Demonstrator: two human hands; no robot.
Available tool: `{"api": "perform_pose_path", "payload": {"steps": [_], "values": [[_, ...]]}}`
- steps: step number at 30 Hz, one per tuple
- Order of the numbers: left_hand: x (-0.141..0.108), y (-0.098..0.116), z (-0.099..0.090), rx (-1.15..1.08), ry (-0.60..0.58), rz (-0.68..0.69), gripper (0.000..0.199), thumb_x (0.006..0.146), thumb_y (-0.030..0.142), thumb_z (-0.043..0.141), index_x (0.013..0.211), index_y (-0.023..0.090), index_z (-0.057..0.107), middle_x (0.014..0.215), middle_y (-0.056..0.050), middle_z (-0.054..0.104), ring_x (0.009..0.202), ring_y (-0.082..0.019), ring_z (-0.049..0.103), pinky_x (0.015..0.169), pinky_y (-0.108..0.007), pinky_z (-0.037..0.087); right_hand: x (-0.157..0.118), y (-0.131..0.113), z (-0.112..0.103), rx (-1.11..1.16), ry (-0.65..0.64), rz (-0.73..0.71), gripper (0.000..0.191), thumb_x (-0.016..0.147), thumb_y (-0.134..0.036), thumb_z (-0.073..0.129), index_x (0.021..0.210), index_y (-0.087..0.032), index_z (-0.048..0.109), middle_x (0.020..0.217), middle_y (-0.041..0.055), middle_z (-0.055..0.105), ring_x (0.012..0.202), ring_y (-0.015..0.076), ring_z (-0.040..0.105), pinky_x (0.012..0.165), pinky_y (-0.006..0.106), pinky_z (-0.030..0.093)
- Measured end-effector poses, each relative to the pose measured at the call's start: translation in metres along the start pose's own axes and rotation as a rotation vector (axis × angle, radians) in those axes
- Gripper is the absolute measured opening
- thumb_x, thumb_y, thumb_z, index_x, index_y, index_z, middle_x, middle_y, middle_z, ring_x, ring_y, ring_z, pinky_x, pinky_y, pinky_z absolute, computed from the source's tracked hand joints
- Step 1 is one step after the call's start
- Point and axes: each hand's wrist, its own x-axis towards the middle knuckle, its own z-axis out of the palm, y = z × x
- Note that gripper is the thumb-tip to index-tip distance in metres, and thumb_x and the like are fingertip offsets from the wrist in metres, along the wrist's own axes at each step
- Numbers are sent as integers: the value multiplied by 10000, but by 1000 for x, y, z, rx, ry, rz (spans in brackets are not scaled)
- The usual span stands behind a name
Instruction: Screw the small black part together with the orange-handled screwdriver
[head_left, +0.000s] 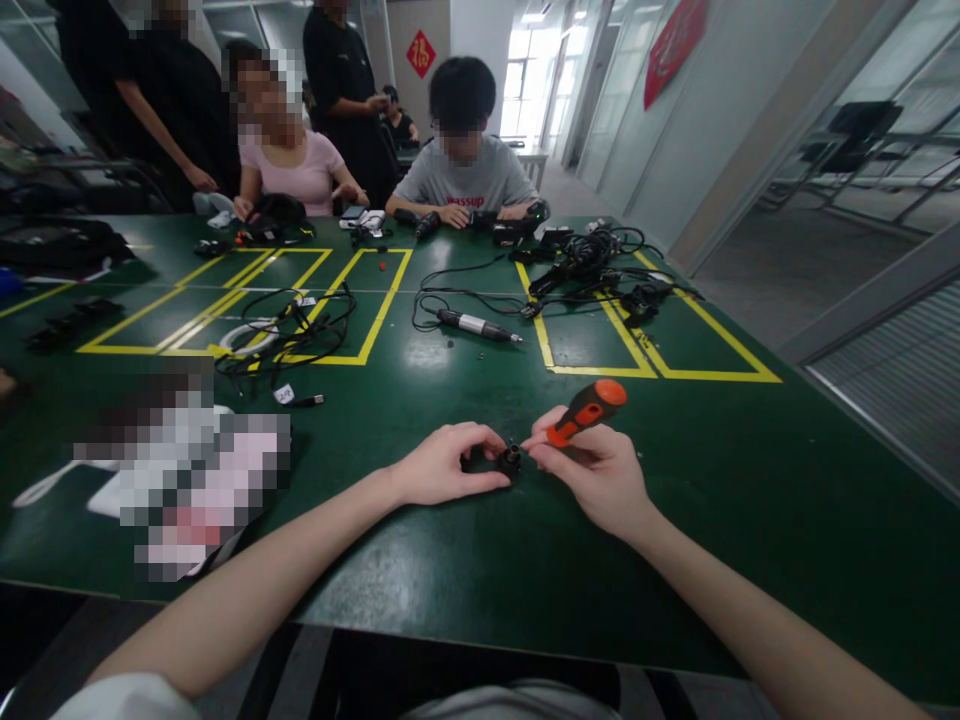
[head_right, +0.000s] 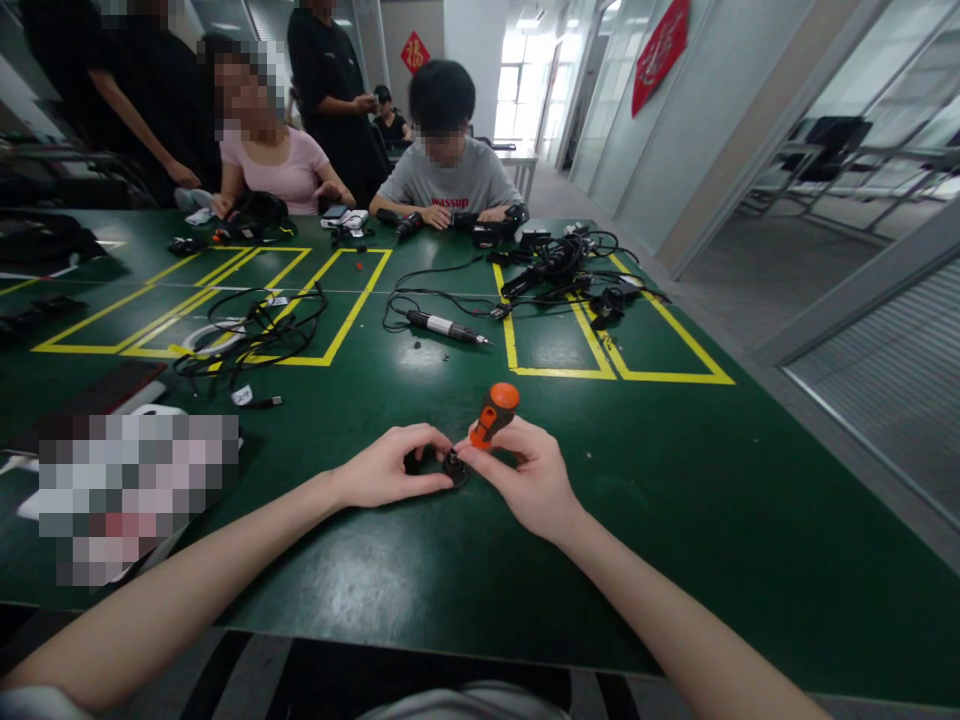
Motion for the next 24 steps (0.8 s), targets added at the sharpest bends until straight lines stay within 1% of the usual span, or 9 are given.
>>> {"api": "perform_pose_path", "payload": {"steps": [3,6,8,10,14,18,20,24], "values": [[0,0,0,0,0,-8,294,857,372,808,1063,178,729,945,-25,735,787,-147,632,724,-250,480,1,-3,-1,-11,20,2,137,833,-328,845,792,-204,801,765,56,766,690,209,712,658,344,604],[0,0,0,2,-3,-8,301,859,380,805,1070,179,728,946,-25,732,786,-148,632,721,-251,478,1,-6,-1,9,31,44,201,817,-356,860,755,-195,759,681,41,746,590,189,683,590,327,595],[0,-1,0,5,-2,-4,300,857,376,807,1066,176,725,942,-24,730,783,-148,629,723,-253,478,1,-6,-1,45,3,66,209,846,-367,835,787,-186,748,669,39,742,535,169,659,543,310,578],[0,-1,0,9,-3,-6,305,856,380,806,1064,174,721,936,-22,729,777,-147,625,725,-255,480,1,-5,-1,106,-45,79,221,906,-390,775,855,-177,747,707,52,761,510,154,651,529,302,576],[0,0,-1,21,-8,-16,293,860,384,792,1051,176,714,932,-22,727,769,-146,616,725,-255,481,-1,-3,3,220,-110,89,288,978,-452,681,926,-173,727,789,80,784,555,151,678,572,303,598],[0,1,-1,14,-10,-19,276,861,383,778,1033,178,711,925,-24,722,761,-145,607,719,-255,475,-3,-4,7,288,-109,91,261,952,-446,725,930,-190,679,789,62,783,586,143,686,603,284,596],[0,1,-2,5,-10,-12,279,858,381,777,1034,176,710,919,-23,719,753,-144,600,716,-256,470,-3,-5,7,279,-106,100,272,941,-453,738,899,-193,672,795,63,783,589,142,677,607,288,594],[0,1,-2,13,-8,-6,286,857,386,776,1042,178,708,915,-21,717,750,-146,600,722,-260,470,-1,-7,5,187,-81,94,291,912,-465,764,857,-183,721,809,64,745,617,150,659,613,300,585]]}}
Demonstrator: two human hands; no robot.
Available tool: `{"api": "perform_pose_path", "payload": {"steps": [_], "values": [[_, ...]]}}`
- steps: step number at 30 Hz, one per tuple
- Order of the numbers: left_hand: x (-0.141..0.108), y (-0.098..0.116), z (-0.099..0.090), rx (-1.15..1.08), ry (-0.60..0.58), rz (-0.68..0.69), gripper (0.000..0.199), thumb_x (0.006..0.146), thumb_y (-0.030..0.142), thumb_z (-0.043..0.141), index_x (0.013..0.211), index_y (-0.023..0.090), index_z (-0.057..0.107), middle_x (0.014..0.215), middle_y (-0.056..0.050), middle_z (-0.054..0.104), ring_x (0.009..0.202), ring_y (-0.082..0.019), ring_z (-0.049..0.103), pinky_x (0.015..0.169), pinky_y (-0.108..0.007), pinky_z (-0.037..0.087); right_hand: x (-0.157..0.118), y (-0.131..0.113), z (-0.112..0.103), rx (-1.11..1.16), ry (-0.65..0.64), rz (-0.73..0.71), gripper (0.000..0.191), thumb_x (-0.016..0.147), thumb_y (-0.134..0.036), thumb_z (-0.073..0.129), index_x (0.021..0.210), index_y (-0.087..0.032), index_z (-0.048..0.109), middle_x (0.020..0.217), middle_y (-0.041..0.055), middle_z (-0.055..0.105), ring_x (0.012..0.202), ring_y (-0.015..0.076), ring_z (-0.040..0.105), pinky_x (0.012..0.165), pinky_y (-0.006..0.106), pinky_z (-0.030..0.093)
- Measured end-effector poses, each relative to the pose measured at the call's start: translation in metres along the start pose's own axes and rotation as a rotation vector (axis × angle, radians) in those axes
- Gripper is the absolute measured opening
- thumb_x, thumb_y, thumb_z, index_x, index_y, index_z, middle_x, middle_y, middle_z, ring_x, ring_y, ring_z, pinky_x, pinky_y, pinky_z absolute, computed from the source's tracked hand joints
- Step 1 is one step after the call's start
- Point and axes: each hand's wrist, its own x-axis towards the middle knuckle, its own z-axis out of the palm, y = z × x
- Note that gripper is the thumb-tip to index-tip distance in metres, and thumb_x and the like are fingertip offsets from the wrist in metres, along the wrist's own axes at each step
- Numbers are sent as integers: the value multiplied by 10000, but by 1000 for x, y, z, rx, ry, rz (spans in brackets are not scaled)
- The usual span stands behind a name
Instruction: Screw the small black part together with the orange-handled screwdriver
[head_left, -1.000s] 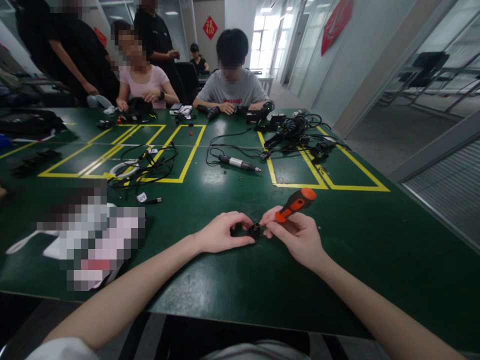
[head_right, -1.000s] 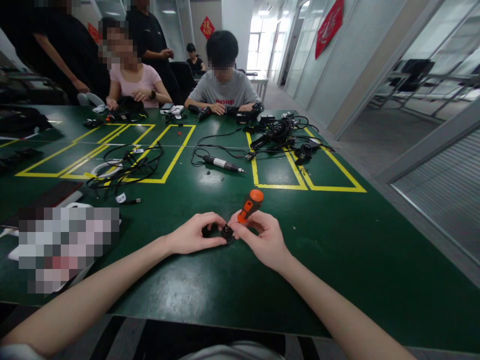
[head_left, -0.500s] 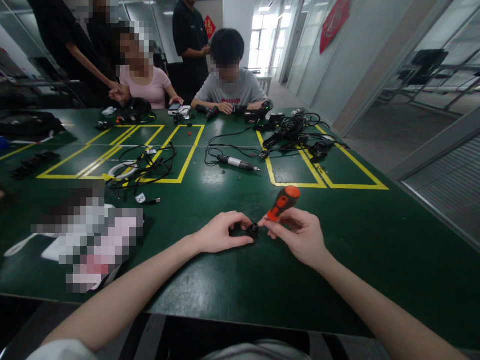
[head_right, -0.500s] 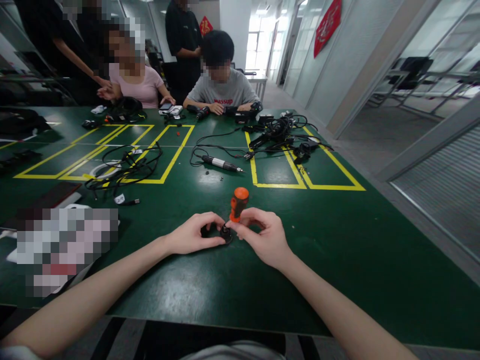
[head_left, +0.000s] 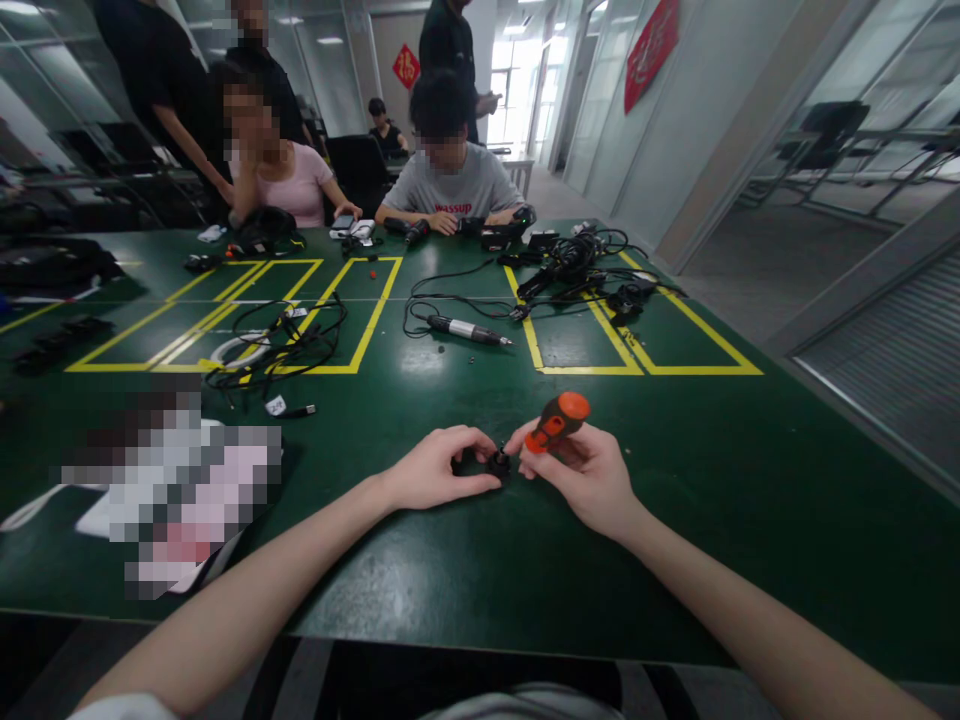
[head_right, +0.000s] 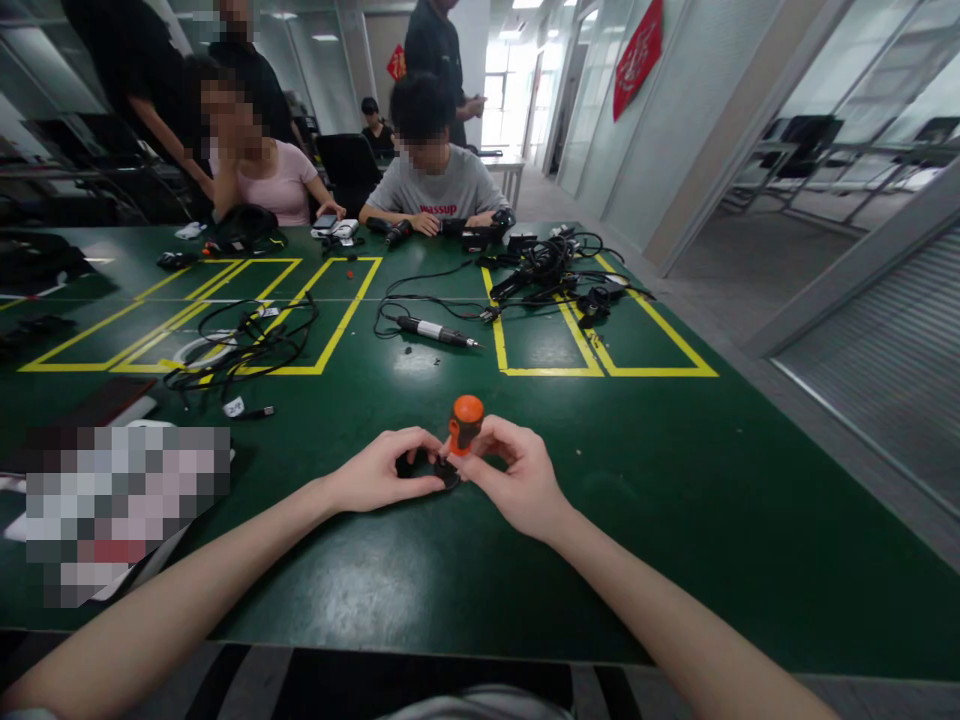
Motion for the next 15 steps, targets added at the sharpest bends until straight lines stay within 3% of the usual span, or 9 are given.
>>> {"api": "perform_pose_path", "payload": {"steps": [9,15], "values": [[0,-1,0,11,-5,-12,299,855,390,778,1050,176,705,934,-25,723,756,-147,606,729,-263,481,1,8,5,199,-40,42,298,981,-488,674,1004,-192,656,796,25,698,553,127,655,573,291,583],[0,0,-1,12,-7,-11,285,856,385,785,1033,175,708,919,-22,720,755,-146,603,723,-261,475,2,9,5,206,-22,34,272,958,-447,721,905,-209,601,765,30,742,551,127,638,587,292,583]]}}
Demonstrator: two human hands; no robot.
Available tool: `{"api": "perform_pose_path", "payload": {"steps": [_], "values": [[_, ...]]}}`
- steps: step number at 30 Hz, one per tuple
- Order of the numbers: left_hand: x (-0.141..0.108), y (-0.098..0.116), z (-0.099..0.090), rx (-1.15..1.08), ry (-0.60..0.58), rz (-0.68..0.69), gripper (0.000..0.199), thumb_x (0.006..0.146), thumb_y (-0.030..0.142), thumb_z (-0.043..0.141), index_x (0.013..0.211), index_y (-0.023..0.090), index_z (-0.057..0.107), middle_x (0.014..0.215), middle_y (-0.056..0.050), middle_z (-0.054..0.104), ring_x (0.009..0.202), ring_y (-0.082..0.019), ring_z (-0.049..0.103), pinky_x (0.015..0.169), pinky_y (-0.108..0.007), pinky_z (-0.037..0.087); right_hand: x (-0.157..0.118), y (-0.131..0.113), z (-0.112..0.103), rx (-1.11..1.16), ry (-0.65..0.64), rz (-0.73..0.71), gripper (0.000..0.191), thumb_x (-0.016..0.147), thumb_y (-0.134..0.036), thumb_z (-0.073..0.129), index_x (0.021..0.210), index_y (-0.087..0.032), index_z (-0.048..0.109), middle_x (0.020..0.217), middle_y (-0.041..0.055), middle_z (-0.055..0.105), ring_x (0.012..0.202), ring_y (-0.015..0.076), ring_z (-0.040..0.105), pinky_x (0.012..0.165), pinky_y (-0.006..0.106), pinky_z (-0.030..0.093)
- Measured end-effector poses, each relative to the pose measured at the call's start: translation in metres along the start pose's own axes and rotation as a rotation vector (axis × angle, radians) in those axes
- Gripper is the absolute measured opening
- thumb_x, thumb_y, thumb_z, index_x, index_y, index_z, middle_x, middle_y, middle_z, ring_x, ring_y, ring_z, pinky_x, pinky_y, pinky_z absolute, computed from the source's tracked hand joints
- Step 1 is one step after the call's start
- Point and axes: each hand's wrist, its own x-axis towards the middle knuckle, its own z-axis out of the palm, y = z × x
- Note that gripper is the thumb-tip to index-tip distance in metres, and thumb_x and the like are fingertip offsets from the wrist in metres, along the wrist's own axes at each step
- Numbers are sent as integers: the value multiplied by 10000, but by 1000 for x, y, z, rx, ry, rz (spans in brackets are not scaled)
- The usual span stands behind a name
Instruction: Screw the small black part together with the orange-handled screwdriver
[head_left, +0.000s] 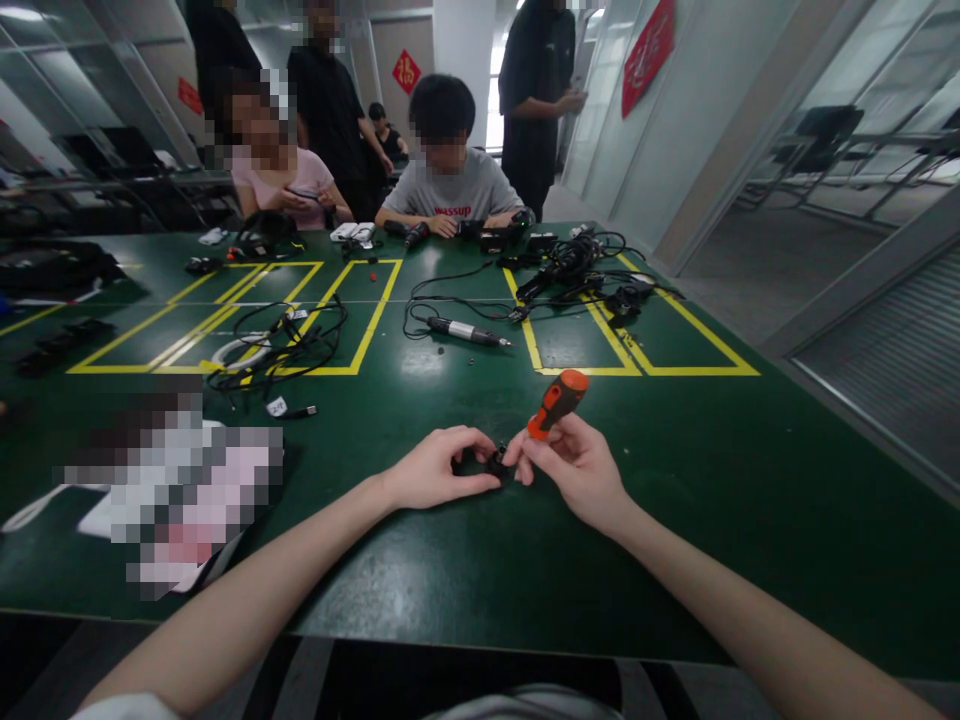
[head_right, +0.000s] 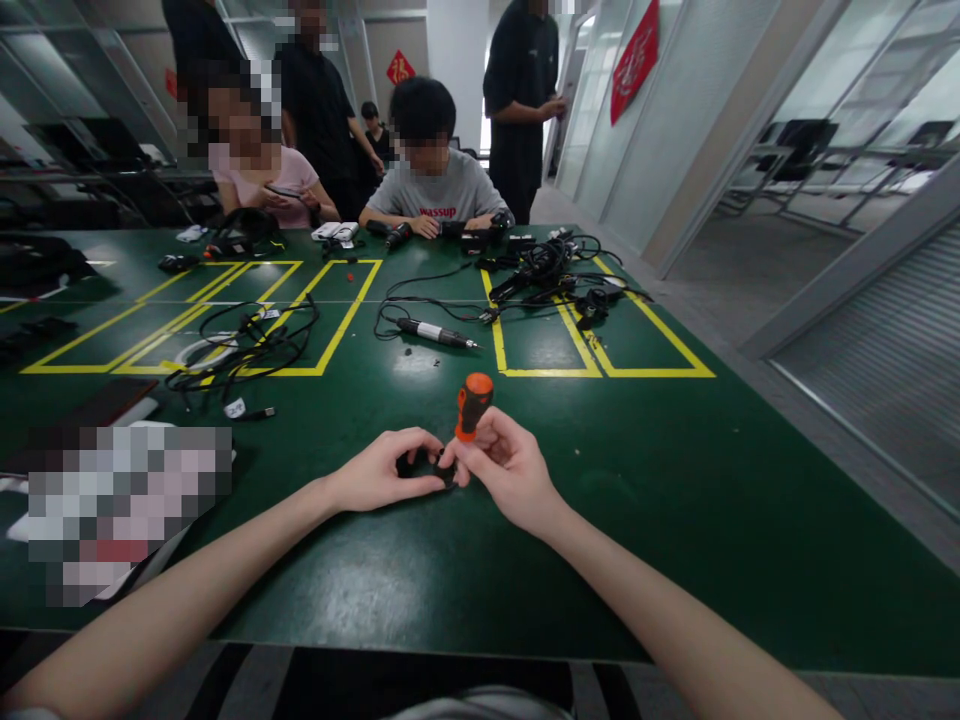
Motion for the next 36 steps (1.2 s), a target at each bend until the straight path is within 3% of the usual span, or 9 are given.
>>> {"api": "perform_pose_path", "payload": {"steps": [8,13,17,23,29,33,36], "values": [[0,-1,1,1,2,3,288,858,357,799,1066,175,716,960,-26,736,775,-146,624,736,-260,488,2,-3,-5,-26,24,36,315,953,-500,705,911,-188,702,787,26,694,537,121,610,573,300,562],[0,-3,2,-7,6,13,289,857,355,798,1066,173,715,951,-26,729,788,-149,630,740,-259,488,3,0,-4,32,10,42,328,952,-523,704,1022,-209,639,737,0,689,533,122,607,576,286,566],[0,-2,1,6,0,-4,300,860,373,798,1066,173,713,954,-29,731,781,-148,626,740,-261,491,3,-1,-3,39,14,39,313,946,-501,721,935,-229,565,720,2,726,521,120,598,587,289,579],[0,-2,1,13,3,-4,306,861,380,791,1079,179,716,946,-29,731,782,-155,626,743,-269,499,3,-6,-4,-71,26,44,328,896,-510,771,881,-196,676,778,36,708,556,129,605,577,300,566],[0,-3,2,1,6,5,302,863,387,783,1067,178,707,954,-31,730,779,-152,623,739,-265,495,2,-5,-3,-85,-12,23,359,984,-539,643,960,-184,693,777,37,692,574,133,623,591,303,559],[0,-1,1,10,2,7,288,868,381,781,1051,172,706,950,-31,728,770,-147,615,735,-263,491,0,-2,-2,-32,3,-7,315,967,-497,692,1097,-221,615,765,15,720,573,133,626,606,298,568],[0,0,1,19,-1,-7,287,867,390,782,1049,179,710,944,-28,727,772,-148,615,735,-262,494,-1,-1,-2,-49,22,-11,288,957,-491,706,990,-229,592,749,17,735,562,138,621,594,303,569]]}}
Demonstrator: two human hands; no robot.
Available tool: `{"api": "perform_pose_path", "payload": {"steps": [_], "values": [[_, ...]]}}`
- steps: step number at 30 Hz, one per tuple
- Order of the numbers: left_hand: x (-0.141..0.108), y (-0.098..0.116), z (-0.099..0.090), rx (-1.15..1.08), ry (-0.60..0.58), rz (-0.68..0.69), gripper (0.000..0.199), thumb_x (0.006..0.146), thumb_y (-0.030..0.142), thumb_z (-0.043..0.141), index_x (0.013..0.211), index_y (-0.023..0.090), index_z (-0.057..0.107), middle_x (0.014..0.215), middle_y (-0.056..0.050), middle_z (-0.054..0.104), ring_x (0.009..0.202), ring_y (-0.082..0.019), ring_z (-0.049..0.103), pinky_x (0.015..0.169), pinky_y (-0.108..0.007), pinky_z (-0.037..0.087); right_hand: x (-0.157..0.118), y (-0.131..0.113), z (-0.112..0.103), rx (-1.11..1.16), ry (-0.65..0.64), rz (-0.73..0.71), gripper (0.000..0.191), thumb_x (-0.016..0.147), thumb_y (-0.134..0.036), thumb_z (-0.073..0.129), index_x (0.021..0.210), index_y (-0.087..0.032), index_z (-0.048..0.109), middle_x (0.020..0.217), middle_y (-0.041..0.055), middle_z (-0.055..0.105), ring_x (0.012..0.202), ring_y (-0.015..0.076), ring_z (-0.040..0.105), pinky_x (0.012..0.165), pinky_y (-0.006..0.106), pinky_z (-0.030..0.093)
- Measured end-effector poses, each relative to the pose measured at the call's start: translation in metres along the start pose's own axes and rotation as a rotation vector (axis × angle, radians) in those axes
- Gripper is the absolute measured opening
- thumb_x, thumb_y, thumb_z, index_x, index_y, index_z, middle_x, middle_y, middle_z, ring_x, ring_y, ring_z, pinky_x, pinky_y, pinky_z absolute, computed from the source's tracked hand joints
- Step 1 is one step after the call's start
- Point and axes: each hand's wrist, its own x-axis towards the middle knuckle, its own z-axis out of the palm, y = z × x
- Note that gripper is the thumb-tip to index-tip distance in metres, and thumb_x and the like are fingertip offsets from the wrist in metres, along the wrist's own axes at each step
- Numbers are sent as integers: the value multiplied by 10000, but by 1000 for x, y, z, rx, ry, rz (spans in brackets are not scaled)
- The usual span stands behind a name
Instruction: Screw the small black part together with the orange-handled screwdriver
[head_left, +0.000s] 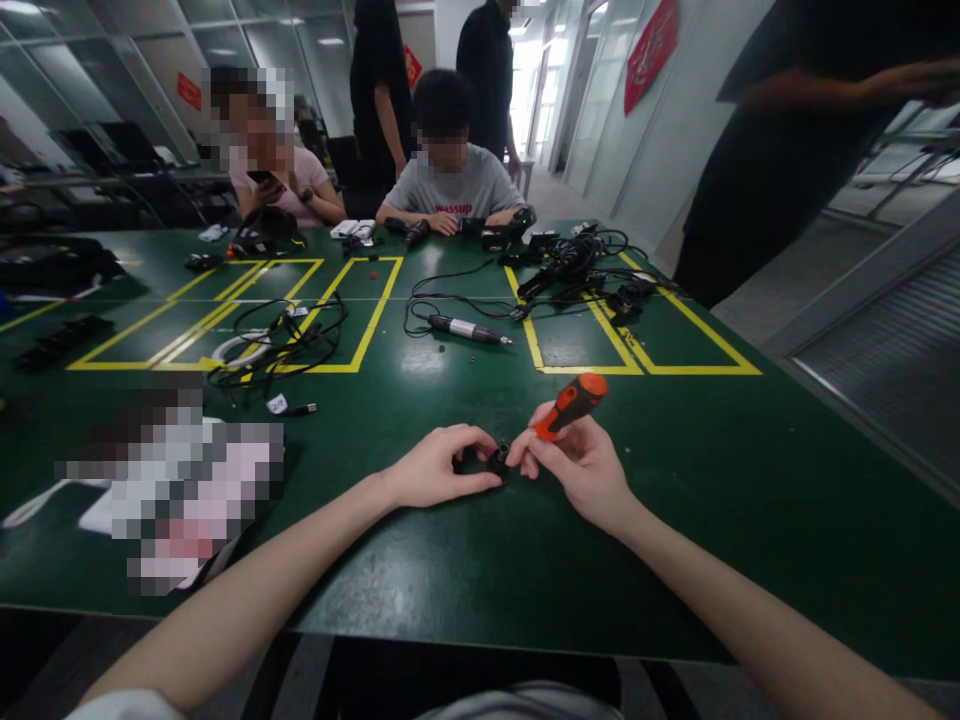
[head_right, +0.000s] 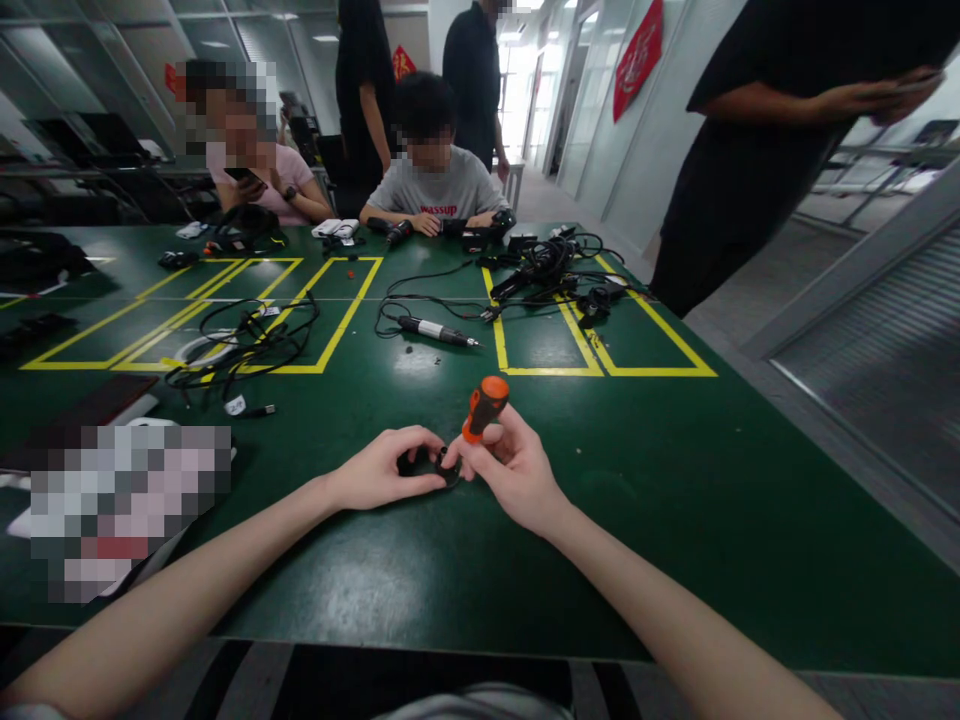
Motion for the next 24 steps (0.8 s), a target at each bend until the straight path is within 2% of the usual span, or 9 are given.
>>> {"api": "perform_pose_path", "payload": {"steps": [4,7,11,14,20,24], "values": [[0,0,0,-5,3,4,308,863,398,784,1073,183,715,942,-30,731,773,-153,618,731,-265,492,2,-5,-1,-99,24,-17,325,913,-506,750,834,-202,663,834,56,725,583,137,612,580,305,563],[0,-1,0,-14,6,13,298,865,384,783,1073,181,718,949,-32,735,780,-155,626,726,-264,489,4,-9,-2,-145,26,-49,360,900,-522,758,759,-196,700,787,45,683,579,141,609,561,302,549],[-1,0,0,-19,2,15,290,869,374,778,1066,173,708,959,-33,735,791,-153,629,731,-262,488,3,-8,-2,-65,-57,-1,360,974,-513,666,840,-183,722,725,34,693,556,141,637,582,303,577],[-1,1,-1,-20,-6,9,282,873,376,769,1060,174,704,961,-32,735,780,-148,624,734,-261,491,1,-6,0,8,-57,11,277,937,-460,737,958,-186,705,768,34,727,570,134,657,588,286,591],[0,0,0,-16,3,16,284,869,372,783,1060,173,713,956,-37,736,791,-157,634,744,-269,495,1,-8,-1,-26,31,53,256,862,-404,826,825,-184,700,724,32,727,547,129,634,548,271,572],[0,-1,0,-16,8,23,292,868,372,789,1072,177,715,961,-33,741,794,-158,642,752,-271,498,5,-11,-4,-78,-6,-4,270,855,-422,829,755,-183,751,819,58,728,604,141,639,580,294,579]]}}
